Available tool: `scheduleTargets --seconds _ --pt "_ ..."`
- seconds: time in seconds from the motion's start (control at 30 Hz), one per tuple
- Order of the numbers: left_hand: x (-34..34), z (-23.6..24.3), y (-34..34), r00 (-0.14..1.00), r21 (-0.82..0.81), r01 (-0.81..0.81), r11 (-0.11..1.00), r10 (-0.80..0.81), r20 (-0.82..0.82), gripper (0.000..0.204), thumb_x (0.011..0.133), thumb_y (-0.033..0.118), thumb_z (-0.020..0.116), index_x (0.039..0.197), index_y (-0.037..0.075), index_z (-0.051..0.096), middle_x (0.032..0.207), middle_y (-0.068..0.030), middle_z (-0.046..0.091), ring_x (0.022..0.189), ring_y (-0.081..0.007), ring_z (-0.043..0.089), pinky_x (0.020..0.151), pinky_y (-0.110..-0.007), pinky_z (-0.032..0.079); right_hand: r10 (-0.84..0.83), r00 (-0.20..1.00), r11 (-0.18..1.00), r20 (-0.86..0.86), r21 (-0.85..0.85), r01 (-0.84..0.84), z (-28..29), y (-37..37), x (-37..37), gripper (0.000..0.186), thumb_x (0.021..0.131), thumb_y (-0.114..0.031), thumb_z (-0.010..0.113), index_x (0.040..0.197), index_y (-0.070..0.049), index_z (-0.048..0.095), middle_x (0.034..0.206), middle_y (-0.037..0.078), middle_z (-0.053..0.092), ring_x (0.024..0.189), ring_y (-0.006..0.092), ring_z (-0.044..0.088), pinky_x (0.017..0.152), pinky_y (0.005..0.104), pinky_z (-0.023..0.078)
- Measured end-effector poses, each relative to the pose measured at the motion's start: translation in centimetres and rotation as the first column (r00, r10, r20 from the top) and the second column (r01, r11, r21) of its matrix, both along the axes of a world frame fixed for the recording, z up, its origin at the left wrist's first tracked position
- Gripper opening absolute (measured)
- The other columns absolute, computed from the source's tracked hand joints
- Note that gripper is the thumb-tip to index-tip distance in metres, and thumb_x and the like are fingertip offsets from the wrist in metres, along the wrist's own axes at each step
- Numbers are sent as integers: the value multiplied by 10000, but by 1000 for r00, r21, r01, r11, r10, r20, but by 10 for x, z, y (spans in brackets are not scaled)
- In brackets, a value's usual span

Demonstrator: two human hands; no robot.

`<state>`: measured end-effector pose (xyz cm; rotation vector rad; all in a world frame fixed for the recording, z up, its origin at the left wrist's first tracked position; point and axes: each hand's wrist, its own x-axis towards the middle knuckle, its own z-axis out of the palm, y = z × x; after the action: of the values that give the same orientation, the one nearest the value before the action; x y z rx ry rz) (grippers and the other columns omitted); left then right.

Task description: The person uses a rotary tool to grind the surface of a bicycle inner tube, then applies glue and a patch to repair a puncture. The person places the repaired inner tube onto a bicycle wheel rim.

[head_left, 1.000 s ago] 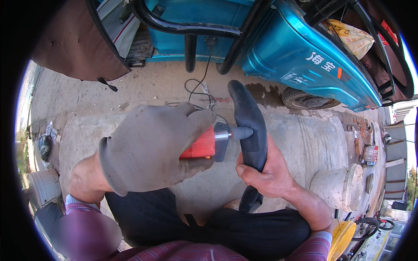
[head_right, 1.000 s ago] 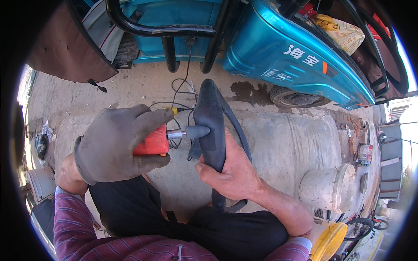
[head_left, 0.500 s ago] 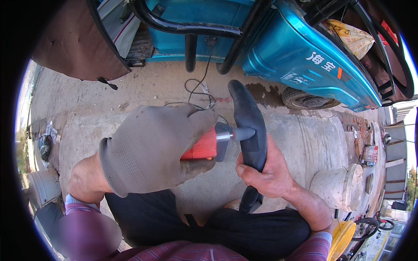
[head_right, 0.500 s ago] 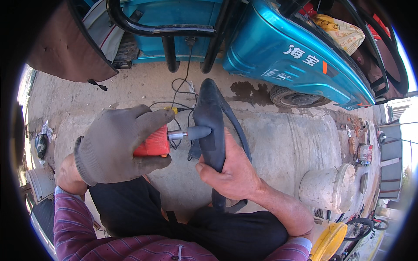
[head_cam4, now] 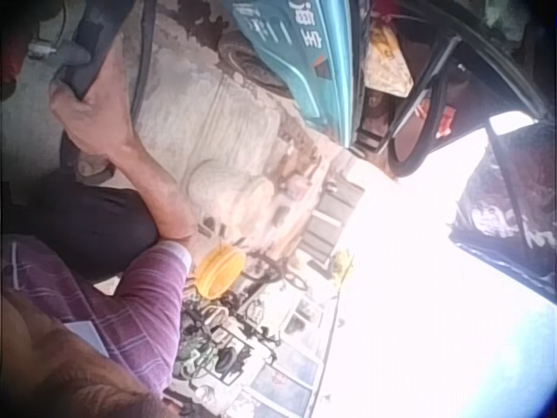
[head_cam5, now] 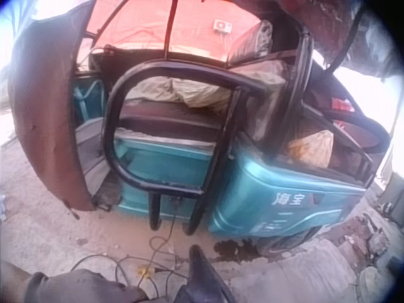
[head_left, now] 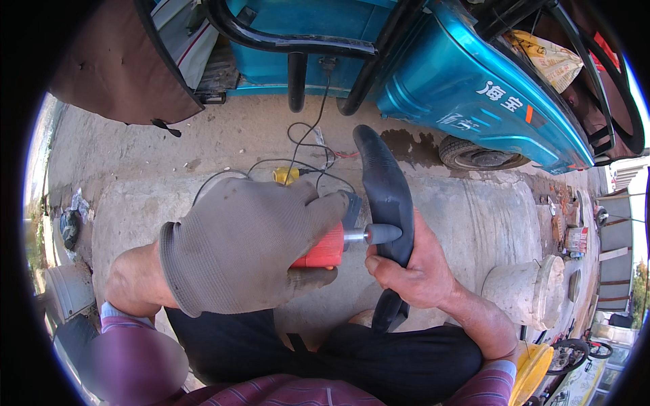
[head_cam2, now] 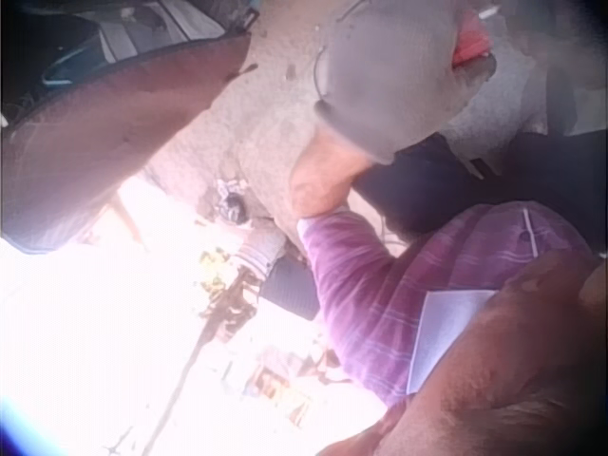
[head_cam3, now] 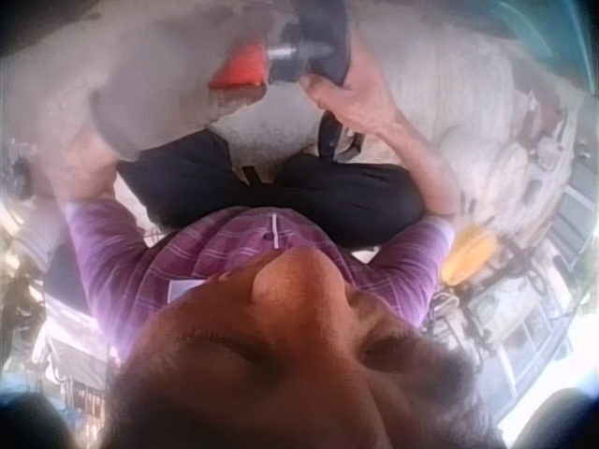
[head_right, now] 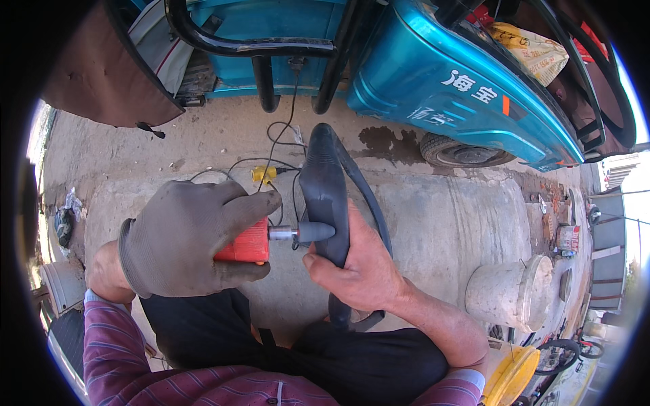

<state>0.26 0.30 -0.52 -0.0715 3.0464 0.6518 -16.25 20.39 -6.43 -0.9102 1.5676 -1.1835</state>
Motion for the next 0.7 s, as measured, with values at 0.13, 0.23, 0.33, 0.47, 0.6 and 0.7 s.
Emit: scheduleTargets --seconds 0.13,0.23,0.33,0.47,0.6,0.7 --pt "2 4 -4 991 73 -98 993 104 -86 735 659 338 892 1301 65 661 950 -131 696 793 -323 700 707 -395 557 -65 990 998 127 11 64 4 2 -1 550 841 63 609 1335 -61 400 850 88 605 595 118 577 543 286 467" --pt "3 4 -7 979 101 -152 983 164 -123 728 653 325 890 1294 61 669 942 -135 691 795 -323 695 726 -397 554 -97 961 993 258 -37 111 7 5 -7 544 845 23 600 1338 -61 385 828 113 590 553 142 556 522 296 460" --pt "3 1 -6 979 96 -145 985 157 -133 729 645 319 890 1290 57 672 935 -141 691 788 -324 695 740 -398 553 -117 941 988 317 -55 141 8 8 -10 561 847 -29 608 1356 -58 373 804 127 577 518 154 536 503 309 459" --pt "2 -3 -6 980 91 -125 988 137 -142 749 632 332 897 1288 52 669 937 -147 693 790 -326 700 743 -398 556 -78 879 984 470 -105 144 5 11 -14 609 862 2 609 1402 -93 345 836 123 573 549 154 538 509 314 451" --pt "1 -4 -9 981 66 -98 993 107 -162 755 631 336 902 1282 39 663 948 -154 698 790 -326 710 743 -403 562 -5 835 980 550 -162 113 0 13 -20 615 871 24 598 1408 -107 329 867 123 574 569 152 541 521 314 447" --pt "0 -5 -9 980 85 -111 990 123 -159 759 637 337 901 1286 30 656 955 -154 700 789 -324 714 737 -406 566 -24 842 985 539 -131 112 0 14 -20 618 866 25 601 1406 -106 331 864 122 573 570 152 539 522 314 449"
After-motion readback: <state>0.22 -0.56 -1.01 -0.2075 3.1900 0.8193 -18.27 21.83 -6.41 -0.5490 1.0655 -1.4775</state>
